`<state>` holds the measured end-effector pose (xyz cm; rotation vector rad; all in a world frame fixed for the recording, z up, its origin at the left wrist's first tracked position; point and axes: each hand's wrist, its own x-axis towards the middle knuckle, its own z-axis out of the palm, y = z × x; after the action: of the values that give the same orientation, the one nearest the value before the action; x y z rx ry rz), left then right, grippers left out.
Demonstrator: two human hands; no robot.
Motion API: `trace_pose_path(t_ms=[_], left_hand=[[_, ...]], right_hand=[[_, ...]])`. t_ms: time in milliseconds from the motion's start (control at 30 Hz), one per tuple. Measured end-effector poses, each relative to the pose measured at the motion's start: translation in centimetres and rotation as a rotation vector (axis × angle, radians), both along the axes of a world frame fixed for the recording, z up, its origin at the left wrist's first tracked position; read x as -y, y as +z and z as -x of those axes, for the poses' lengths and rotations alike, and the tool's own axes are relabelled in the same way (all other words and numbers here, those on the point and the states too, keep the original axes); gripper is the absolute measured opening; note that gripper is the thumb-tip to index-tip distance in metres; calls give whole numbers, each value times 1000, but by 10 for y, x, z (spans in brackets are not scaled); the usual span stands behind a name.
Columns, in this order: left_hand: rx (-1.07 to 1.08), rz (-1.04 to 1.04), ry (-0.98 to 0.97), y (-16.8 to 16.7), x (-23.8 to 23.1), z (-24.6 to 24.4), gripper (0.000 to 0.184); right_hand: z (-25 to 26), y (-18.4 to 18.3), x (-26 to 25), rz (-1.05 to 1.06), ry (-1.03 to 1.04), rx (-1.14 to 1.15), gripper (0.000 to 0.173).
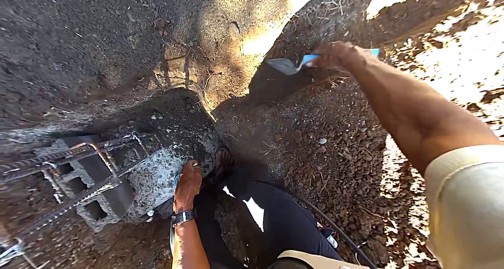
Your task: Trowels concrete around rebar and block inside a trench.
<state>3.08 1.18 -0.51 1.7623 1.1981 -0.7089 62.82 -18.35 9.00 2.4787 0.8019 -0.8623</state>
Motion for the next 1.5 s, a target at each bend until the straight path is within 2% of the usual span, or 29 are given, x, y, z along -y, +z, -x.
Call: trace_pose_path(t_ms=[100,200,267,333,500,567,633,700,767,867,967,1100,1200,1267,1300,1367,1500], left_hand=[[-12,4,6,5,-1,0,40],[1,-4,3,5,-2,-2,40],[3,-5,-9,5,0,-1,40],[11,-14,-10,3,-2,0,40],[12,14,-19,11,-5,-7,41],[-17,24,-6,15,-6,-10,42],[-58,1,30,13,-5,-8,43],[-84,-41,59,5,-5,2,41],[-99,-58,69,1,-5,5,39],[-96,-62,95,2,-2,12,38],[-121,-60,89,5,-4,19,40],[-156,-53,98,8,-5,29,42],[-171,-13,100,8,-2,34,38],[-147,-10,99,7,-6,34,35],[-139,-3,95,8,-4,35,36],[-131,-1,85,11,-4,33,36],[-136,18,88,12,0,31,36]], right_hand=[[-10,33,26,69,-67,119,50],[-7,65,39,52,-122,108,49],[12,85,46,-6,-300,57,53],[30,99,47,-122,-568,30,57],[79,93,43,-556,-1102,51,46],[114,86,32,-780,-1215,27,38],[171,91,6,-945,-1220,-115,26],[243,101,-23,-1002,-1160,-286,19],[308,105,-52,-981,-1082,-434,21],[370,65,-86,-855,-932,-737,40],[402,-11,-138,-506,-747,-919,48],[438,-129,-186,-207,71,-777,41],[467,-186,-199,41,414,-717,48],[475,-220,-201,99,490,-711,52],[474,-244,-192,57,494,-731,56],[459,-284,-178,-94,449,-806,53],[419,-298,-190,-213,206,-859,43]])
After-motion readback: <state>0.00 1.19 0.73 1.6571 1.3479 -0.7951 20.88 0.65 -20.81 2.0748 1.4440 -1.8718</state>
